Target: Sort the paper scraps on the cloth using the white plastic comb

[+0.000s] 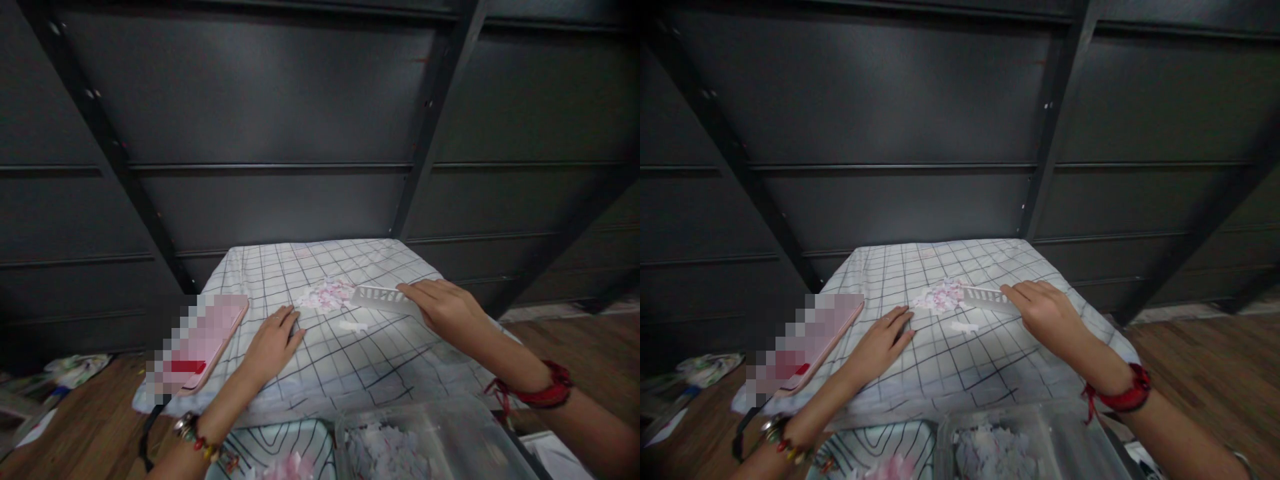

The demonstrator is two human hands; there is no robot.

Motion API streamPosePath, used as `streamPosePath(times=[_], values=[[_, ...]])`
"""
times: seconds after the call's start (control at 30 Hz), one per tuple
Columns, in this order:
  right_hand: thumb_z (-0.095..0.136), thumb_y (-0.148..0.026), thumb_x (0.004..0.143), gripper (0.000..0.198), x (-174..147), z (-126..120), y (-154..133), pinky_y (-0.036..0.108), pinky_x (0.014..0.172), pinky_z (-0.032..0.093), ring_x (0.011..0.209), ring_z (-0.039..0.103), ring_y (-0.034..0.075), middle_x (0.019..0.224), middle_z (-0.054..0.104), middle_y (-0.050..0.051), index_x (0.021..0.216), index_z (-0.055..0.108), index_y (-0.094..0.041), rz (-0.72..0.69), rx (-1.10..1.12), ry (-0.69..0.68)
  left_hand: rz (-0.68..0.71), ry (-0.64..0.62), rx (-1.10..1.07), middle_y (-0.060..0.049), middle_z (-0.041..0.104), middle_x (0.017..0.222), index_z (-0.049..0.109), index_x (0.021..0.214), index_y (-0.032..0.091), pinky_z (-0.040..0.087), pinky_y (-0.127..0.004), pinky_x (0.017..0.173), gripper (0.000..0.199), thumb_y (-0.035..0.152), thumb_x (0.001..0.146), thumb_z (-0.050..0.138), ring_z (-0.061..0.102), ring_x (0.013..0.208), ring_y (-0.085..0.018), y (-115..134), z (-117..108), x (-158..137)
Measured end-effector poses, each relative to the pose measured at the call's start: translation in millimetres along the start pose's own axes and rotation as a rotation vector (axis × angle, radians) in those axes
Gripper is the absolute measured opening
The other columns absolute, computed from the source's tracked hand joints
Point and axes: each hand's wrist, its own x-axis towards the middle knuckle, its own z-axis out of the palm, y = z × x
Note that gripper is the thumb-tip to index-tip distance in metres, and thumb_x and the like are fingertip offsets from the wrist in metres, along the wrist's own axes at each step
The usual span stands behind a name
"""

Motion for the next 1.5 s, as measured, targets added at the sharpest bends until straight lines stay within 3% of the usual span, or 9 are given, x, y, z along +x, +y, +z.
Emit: streamPosePath(times=[0.73, 1.5], values=[[0.038, 0.002, 0.072, 0.040, 2.8, 8.2, 9.7, 0.030, 0.067, 0.048, 0.072, 0.064, 0.017, 0.084, 0.071, 0.008, 0.099, 0.064, -0.013, 0.038, -0.023, -0.025, 0.023, 0.043, -0.001, -0.014, 0.052, 0.132, 0.054, 0.120, 0.014, 0.041, -0.043, 0.100, 0.038, 0.036, 0.094, 0.040, 0.046, 0.124, -0.027, -2.0, 2.1, -0.7], [0.040, 0.003, 0.070, 0.039, 2.3, -2.7, 8.7, 0.029, 0.065, 0.048, 0.069, 0.063, 0.016, 0.078, 0.070, 0.006, 0.094, 0.065, -0.013, -0.069, 0.092, 0.002, 0.019, 0.042, 0.008, -0.014, 0.053, 0.131, 0.055, 0.120, 0.013, 0.041, -0.043, 0.100, 0.037, 0.035, 0.093, 0.041, 0.047, 0.123, -0.027, -0.7, 1.4, -0.5]])
